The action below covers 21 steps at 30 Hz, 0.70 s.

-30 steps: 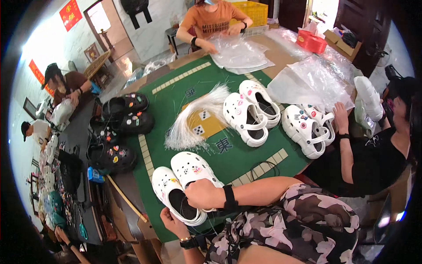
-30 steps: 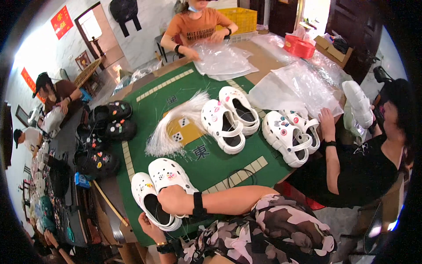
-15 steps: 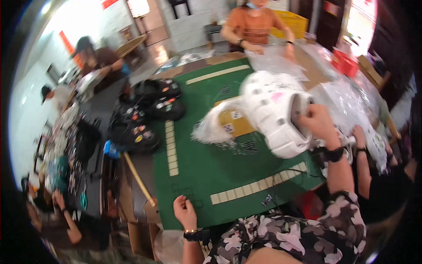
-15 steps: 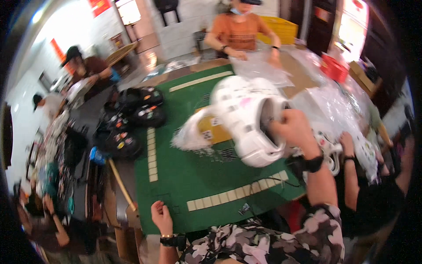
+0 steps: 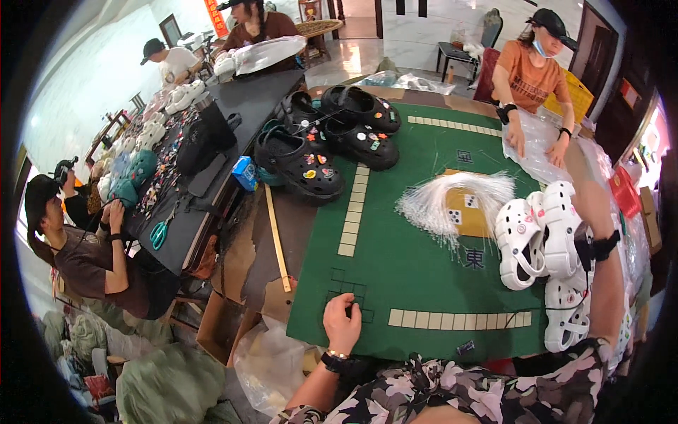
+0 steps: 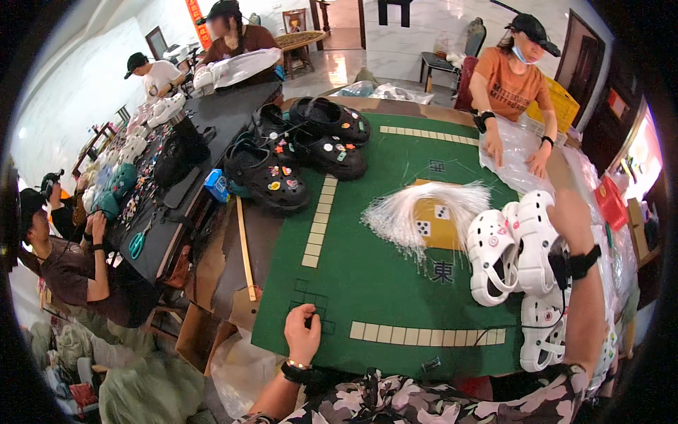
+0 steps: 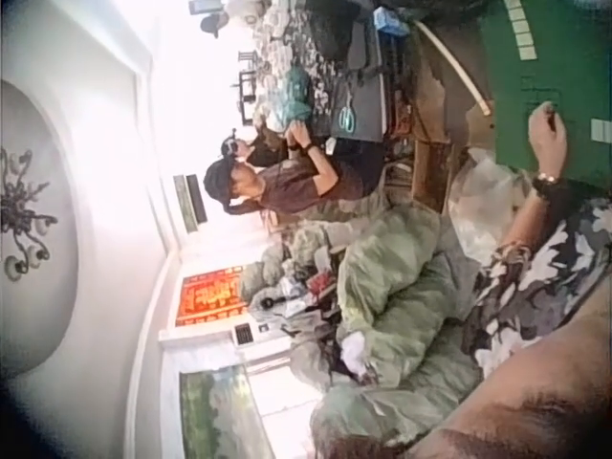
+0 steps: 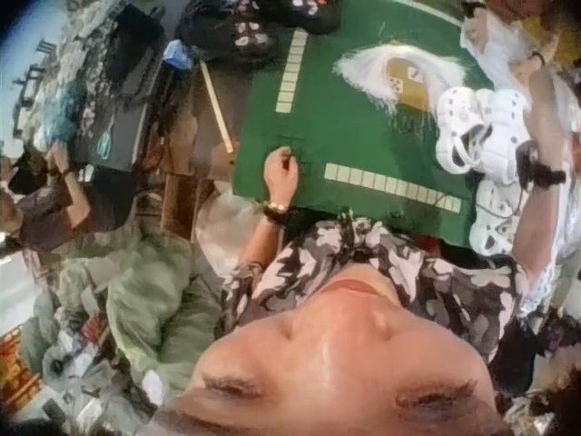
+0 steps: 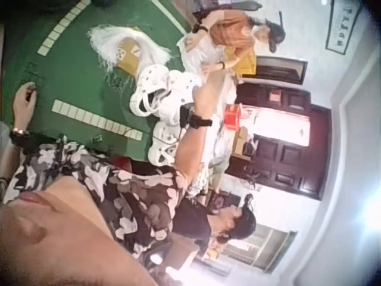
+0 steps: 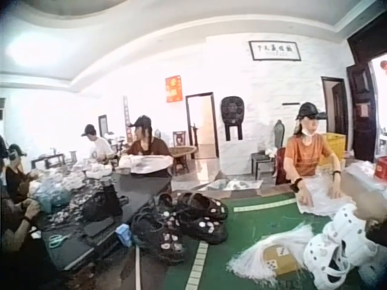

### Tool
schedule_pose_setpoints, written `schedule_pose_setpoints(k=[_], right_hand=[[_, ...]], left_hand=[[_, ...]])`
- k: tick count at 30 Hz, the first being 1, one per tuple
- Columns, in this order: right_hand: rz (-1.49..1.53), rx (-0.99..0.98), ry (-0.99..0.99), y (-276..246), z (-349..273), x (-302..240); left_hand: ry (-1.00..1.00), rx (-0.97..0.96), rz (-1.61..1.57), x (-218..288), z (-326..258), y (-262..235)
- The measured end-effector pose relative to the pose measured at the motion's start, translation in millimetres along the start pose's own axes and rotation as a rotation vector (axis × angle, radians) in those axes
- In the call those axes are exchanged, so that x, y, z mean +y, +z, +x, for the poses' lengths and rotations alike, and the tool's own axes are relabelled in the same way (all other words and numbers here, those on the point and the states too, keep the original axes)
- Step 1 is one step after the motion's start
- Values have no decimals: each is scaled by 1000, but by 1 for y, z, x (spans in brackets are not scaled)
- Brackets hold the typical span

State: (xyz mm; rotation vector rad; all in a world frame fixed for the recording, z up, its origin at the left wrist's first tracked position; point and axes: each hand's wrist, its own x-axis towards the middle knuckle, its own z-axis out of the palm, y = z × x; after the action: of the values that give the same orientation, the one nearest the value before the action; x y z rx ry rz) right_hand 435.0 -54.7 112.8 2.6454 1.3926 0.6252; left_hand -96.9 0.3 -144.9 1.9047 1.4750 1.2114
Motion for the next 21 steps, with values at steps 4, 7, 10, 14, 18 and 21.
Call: schedule_pose_setpoints(k=[4,7,10,14,18,21], right_hand=[[236,71,-406,-53,63,-152],[347,43,-650,-36,113,-246],[321,107,-752,-2,145,-343],[242,327,-809,42,172,-437],[153,552,-793,77,197,-477],[65,521,-773,89,209,-489]], left_hand=[[-40,-20,19,-3,0,-3],[-16,-40,4,-2,2,0],[-18,-77,34,-5,1,-3],[-13,-78,3,0,5,-10],[-48,-115,-34,-3,4,-7],[-64,-142,-24,-1,8,-11]])
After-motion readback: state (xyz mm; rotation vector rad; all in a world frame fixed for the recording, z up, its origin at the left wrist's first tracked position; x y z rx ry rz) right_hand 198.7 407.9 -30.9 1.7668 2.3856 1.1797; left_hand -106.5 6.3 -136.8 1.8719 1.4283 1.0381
